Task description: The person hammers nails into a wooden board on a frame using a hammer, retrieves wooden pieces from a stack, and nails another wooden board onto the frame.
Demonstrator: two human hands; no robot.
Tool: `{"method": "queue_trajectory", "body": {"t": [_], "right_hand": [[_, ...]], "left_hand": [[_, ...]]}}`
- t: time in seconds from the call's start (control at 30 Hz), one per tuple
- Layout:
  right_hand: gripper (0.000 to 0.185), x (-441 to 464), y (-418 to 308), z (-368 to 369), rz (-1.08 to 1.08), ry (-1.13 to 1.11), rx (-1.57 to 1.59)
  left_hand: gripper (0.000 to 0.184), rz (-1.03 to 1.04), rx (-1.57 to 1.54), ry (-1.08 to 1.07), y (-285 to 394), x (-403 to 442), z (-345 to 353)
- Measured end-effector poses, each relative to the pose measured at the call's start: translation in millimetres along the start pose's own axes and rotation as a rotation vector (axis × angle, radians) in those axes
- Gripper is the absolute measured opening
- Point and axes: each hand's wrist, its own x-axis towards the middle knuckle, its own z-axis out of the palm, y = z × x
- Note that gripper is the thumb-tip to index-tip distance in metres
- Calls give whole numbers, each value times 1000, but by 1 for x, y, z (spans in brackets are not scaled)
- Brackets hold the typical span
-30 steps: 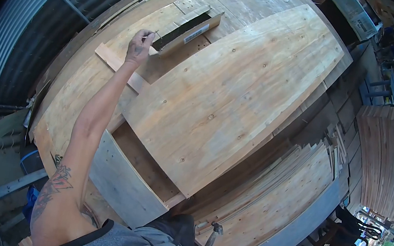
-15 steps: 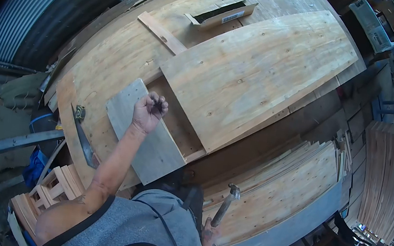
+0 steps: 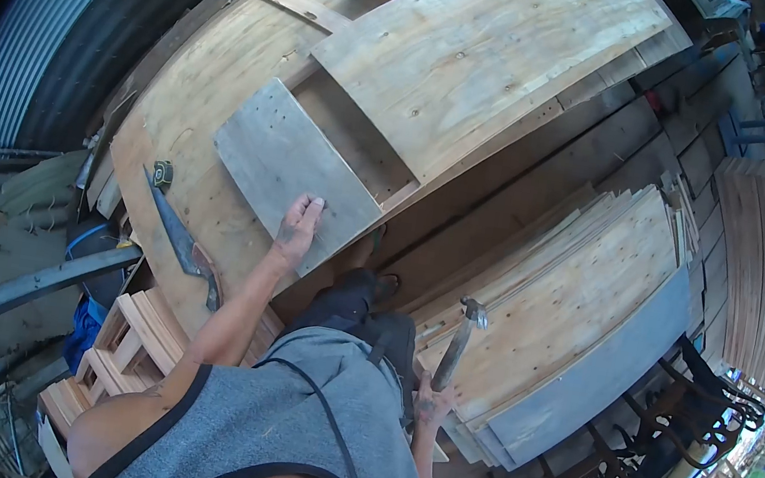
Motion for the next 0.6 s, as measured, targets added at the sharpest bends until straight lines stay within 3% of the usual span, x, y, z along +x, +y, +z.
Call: {"method": "queue_trajectory", "body": {"t": [0.03, 0.13, 0.23, 0.33, 0.5, 0.6], "right_hand": [[44, -1, 1, -1, -10, -4, -20], [45, -10, -23, 3, -74, 6, -10], [43, -14, -44, 3, -16, -16, -30], [40, -14, -61, 8, 69, -91, -21], [45, -4, -44, 18, -86, -19, -116], [45, -3, -40, 24, -14, 0, -83]], "left_hand": [[22, 104, 75, 34, -6, -1, -2], [23, -75, -381, 146, 1, -2, -7], [19, -22, -516, 169, -9, 8, -29], [14, -192, -915, -17, 14, -8, -51], [21, -147, -777, -81, 5, -9, -74], [23, -167, -678, -85, 3, -7, -78]]}}
